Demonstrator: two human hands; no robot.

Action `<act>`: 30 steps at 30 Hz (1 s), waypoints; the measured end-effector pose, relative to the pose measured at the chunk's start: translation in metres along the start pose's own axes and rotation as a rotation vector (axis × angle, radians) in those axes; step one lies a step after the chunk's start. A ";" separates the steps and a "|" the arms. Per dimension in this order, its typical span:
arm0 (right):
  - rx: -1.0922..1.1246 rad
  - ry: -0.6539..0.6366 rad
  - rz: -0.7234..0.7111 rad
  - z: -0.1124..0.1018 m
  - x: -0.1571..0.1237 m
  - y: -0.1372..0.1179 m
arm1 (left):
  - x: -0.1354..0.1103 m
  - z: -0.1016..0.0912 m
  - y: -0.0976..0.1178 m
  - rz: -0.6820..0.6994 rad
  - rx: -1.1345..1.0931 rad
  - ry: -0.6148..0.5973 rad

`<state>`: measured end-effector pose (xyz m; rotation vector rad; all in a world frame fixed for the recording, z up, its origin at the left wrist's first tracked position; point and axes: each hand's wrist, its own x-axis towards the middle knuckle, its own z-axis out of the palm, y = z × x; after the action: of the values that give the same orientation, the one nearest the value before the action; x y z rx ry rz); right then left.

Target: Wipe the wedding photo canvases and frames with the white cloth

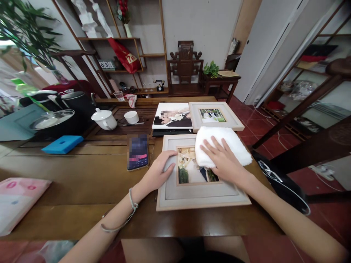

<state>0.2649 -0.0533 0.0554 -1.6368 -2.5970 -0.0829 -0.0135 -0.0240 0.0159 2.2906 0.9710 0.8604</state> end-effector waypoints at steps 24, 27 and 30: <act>0.121 0.025 -0.061 -0.014 0.026 -0.003 | 0.001 0.000 -0.003 0.078 0.015 0.013; 0.180 -0.025 -0.138 -0.018 0.059 -0.027 | 0.001 0.001 -0.003 0.075 0.033 0.022; 0.236 -0.082 -0.319 -0.021 0.088 -0.045 | 0.001 0.001 -0.002 0.042 0.043 0.034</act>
<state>0.1872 0.0049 0.0838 -1.1658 -2.7778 0.2684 -0.0132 -0.0221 0.0138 2.3471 0.9680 0.9061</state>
